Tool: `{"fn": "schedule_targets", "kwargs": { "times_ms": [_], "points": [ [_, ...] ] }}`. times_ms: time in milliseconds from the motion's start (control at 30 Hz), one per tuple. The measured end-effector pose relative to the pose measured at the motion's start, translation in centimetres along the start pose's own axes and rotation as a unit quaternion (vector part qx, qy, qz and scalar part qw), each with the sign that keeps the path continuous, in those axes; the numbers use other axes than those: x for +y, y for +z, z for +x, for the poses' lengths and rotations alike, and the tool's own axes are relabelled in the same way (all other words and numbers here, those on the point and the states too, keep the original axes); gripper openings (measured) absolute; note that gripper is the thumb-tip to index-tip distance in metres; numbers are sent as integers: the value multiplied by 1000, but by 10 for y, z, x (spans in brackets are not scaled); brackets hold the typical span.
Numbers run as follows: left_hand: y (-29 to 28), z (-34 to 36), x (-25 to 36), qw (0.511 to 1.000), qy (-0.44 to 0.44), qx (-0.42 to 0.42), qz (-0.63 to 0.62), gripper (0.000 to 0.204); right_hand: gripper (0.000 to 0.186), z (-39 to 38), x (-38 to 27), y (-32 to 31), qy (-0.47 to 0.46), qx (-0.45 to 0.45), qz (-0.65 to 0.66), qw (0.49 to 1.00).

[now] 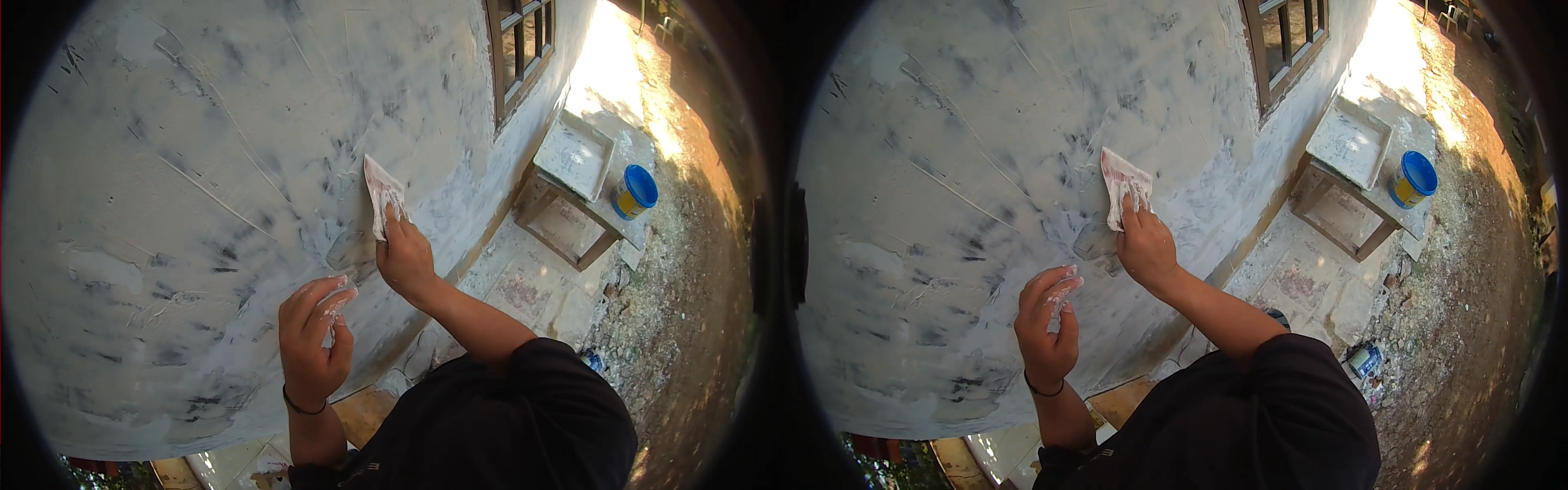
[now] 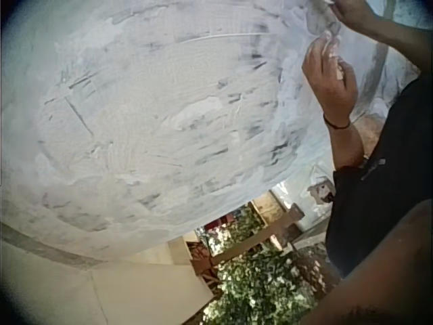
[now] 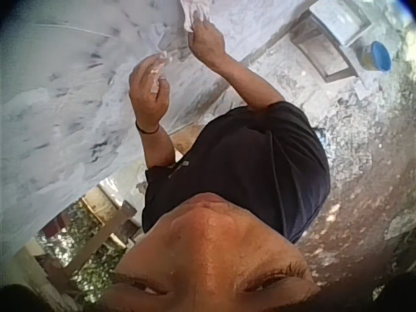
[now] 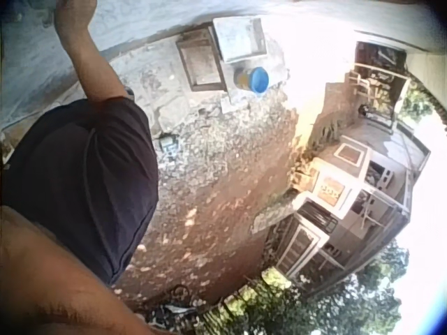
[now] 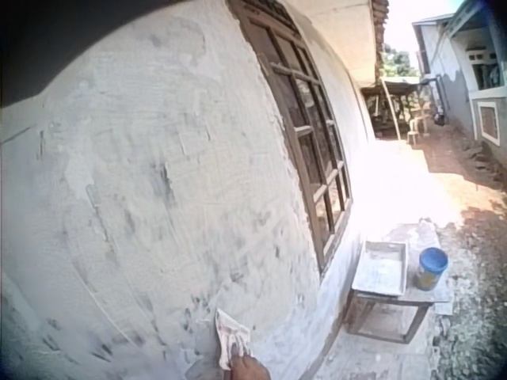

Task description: The person applies and smooths plaster onto an exterior wall using a putty knife.

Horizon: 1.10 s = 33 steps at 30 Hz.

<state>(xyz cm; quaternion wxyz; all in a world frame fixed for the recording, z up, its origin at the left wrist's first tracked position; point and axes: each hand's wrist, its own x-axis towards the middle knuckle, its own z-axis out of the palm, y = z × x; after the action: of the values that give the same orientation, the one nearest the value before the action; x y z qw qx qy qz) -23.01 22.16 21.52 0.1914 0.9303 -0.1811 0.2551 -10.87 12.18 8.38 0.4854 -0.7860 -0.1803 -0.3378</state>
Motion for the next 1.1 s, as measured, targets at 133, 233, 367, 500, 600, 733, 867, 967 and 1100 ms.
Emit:
{"fn": "schedule_targets", "kwargs": {
  "times_ms": [133, 233, 367, 500, 600, 733, 867, 967, 1100],
  "points": [
    [-3, 2, 9, 1000, 1, -3, 13, 30, 55, -15, -17, 30, -10, -24, 10, 1000],
    [-5, 0, 11, 1000, 2, 1, 22, 28, 51, -32, -37, 28, 3, -93, 16, 995],
    [-3, 2, 12, 999, 9, -1, 31, 28, 55, -48, -46, 19, -50, -81, 13, 995],
    [0, 2, 10, 999, 8, -8, 32, 30, 52, -46, -41, -20, 3, -161, 113, 981],
    [0, 5, 8, 999, 17, -13, 27, 27, 52, -28, -26, -46, 111, -171, 190, 960],
    [0, 4, 7, 1000, 10, -11, 25, 27, 55, 0, -2, -35, 113, -38, 127, 985],
    [-1, 0, 8, 1000, 4, -9, 18, 31, 57, 13, -8, 5, 58, -49, 55, 996],
    [-5, -7, 7, 1000, -9, -8, 19, 34, 59, 5, -25, 34, 52, -51, 14, 997],
    [-9, -7, 5, 1000, 1, 6, 22, 33, 60, -27, -49, 31, 34, -188, 39, 981]
  ]
}}
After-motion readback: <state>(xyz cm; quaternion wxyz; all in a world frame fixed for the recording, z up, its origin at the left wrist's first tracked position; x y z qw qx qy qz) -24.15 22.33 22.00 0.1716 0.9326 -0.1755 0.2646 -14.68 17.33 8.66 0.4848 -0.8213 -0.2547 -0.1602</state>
